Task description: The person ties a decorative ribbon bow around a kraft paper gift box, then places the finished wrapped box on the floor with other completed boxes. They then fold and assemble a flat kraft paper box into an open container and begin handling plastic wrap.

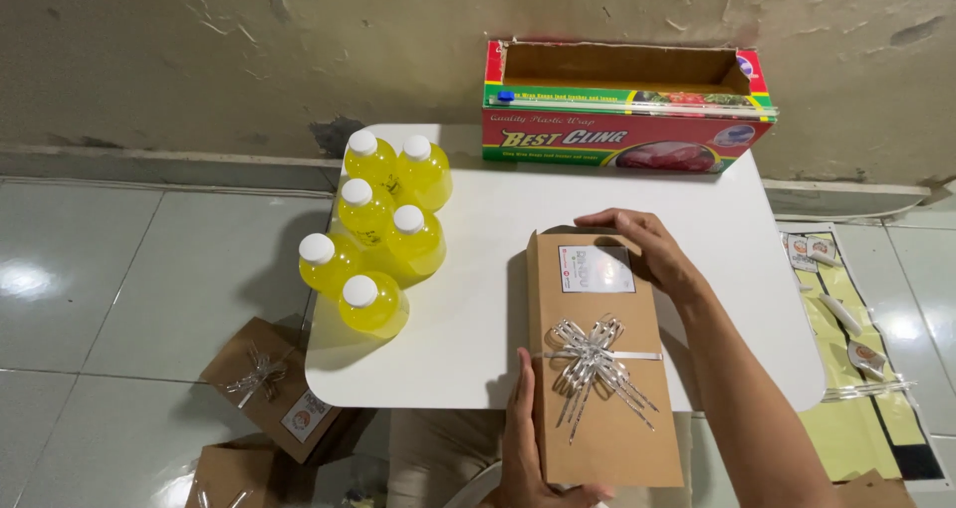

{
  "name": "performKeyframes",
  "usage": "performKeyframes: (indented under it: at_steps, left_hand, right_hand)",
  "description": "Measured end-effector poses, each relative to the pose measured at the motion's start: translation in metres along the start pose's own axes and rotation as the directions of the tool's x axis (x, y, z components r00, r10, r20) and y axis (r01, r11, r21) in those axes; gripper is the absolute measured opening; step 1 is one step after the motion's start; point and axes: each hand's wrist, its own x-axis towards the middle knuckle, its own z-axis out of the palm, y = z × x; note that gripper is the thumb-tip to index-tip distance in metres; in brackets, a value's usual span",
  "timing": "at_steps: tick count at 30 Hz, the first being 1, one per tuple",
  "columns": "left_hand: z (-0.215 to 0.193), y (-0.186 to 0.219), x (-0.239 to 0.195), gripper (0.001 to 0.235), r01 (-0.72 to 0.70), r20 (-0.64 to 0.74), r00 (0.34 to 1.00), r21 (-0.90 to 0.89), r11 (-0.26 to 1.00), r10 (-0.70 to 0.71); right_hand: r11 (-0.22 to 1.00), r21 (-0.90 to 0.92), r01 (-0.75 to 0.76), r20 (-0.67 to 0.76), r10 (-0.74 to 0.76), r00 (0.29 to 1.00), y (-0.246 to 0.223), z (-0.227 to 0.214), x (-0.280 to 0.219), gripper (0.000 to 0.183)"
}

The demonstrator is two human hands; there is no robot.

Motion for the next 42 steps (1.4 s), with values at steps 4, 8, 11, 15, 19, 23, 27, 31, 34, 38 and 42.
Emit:
performKeyframes:
  at_steps: [4,8,11,15,19,23,27,31,34,38,42]
  left_hand:
    - [-0.001,-0.008,-0.005,0.107,0.007,0.01,1.0,0.024,1.0,-0.007]
    - [0.001,-0.013,-0.01,0.106,0.033,0.018,0.999,0.049,0.998,-0.034]
    - [0.004,-0.016,-0.01,0.11,0.017,0.01,1.0,0.068,0.998,-0.017]
    - [0.005,-0.02,-0.016,0.119,0.055,0.047,0.997,0.082,0.995,-0.059]
    - [0.003,-0.01,-0.008,0.118,0.065,0.061,0.996,0.046,0.997,-0.068]
    - [0.005,-0.009,-0.007,0.117,0.039,0.032,0.999,0.068,0.997,-0.042]
    - [0.006,-0.009,-0.008,0.117,0.041,0.007,0.999,0.104,0.994,-0.042]
    - [0.005,-0.012,-0.012,0.12,0.055,0.017,0.998,0.107,0.993,-0.058]
    - [0.006,-0.013,-0.014,0.121,0.063,0.028,0.997,0.118,0.991,-0.067]
    - [0.004,-0.002,-0.008,0.121,0.042,0.024,0.999,0.027,0.999,-0.043]
    - [-0.007,0.0,-0.025,0.123,0.133,0.0,0.991,0.122,0.984,-0.134]
  right_hand:
    - [0.99,0.023,0.138,-0.054,-0.137,0.989,0.012,0.004,-0.011,0.046]
    - [0.982,0.003,0.19,-0.127,-0.189,0.974,0.014,0.011,-0.014,0.031]
    - [0.979,0.04,0.2,-0.129,-0.193,0.973,0.016,0.014,-0.011,0.028]
    - [0.965,0.102,0.241,-0.104,-0.231,0.967,0.02,0.014,-0.011,0.033]
    - [0.983,0.008,0.186,-0.208,-0.18,0.961,0.01,0.023,-0.019,0.039]
    - [0.97,0.024,0.24,-0.284,-0.224,0.932,0.004,0.033,-0.025,0.047]
    - [0.965,0.084,0.248,-0.281,-0.216,0.935,0.005,0.032,-0.023,0.039]
    - [0.965,0.083,0.251,-0.297,-0.216,0.93,0.007,0.032,-0.02,0.04]
    - [0.959,0.133,0.249,-0.29,-0.202,0.935,0.006,0.031,-0.02,0.042]
    - [0.953,0.146,0.264,-0.313,-0.209,0.927,0.004,0.032,-0.022,0.042]
    - [0.958,0.118,0.26,-0.301,-0.215,0.929,0.0,0.034,-0.027,0.042]
